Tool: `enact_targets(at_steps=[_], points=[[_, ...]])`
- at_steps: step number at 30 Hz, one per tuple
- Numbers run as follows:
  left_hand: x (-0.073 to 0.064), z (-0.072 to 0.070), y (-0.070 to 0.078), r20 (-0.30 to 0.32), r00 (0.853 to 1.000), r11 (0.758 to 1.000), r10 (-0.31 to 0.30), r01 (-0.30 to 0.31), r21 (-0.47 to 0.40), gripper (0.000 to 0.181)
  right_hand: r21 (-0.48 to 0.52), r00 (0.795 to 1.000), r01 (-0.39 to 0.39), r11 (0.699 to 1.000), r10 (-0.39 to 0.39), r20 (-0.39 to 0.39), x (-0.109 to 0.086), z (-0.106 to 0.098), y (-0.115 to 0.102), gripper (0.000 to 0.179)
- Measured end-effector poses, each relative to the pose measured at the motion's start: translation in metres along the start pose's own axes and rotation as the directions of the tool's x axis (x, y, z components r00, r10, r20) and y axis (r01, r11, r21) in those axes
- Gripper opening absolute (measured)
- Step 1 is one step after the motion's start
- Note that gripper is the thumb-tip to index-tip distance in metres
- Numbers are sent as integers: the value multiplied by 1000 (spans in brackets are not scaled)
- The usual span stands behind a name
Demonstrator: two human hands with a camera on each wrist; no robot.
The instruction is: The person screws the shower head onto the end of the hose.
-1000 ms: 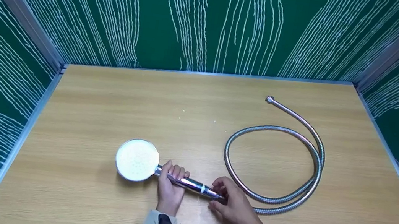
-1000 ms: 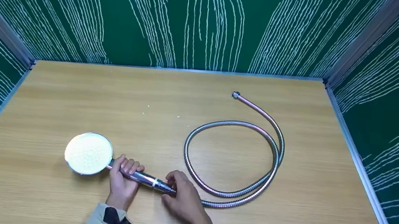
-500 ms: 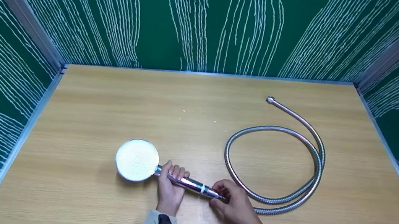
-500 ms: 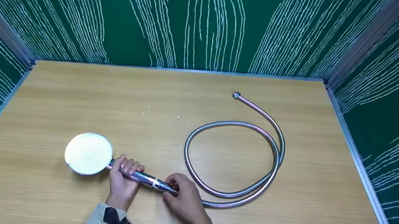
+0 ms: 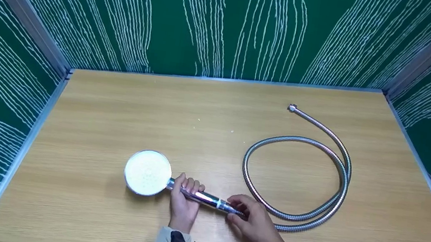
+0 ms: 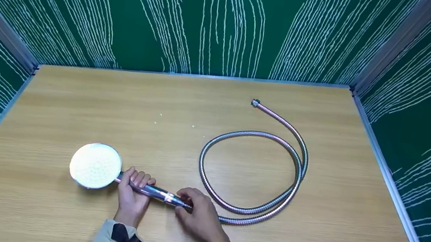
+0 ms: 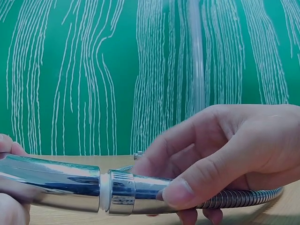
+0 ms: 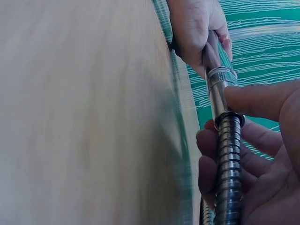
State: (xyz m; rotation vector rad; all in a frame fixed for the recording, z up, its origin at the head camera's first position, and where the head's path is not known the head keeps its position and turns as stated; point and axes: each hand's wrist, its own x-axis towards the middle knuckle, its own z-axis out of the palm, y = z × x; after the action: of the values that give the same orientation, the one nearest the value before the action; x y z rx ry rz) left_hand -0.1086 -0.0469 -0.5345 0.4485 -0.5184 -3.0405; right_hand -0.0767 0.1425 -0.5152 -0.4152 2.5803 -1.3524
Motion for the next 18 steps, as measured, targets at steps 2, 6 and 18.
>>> enact_targets(at_steps=[2, 6, 18], points=[[0, 0, 0, 0, 1000, 1000, 1, -1, -1, 43, -8, 1000, 16, 1000, -16, -6, -1, 1, 0, 32], [0, -1, 0, 5, 1000, 1000, 1, -1, -5, 43, -27, 999, 38, 999, -38, -29, -1, 2, 0, 34], [0, -1, 0, 14, 1000, 1000, -2, 2, 4, 44, -16, 999, 16, 1000, -17, -36, -1, 2, 0, 27]])
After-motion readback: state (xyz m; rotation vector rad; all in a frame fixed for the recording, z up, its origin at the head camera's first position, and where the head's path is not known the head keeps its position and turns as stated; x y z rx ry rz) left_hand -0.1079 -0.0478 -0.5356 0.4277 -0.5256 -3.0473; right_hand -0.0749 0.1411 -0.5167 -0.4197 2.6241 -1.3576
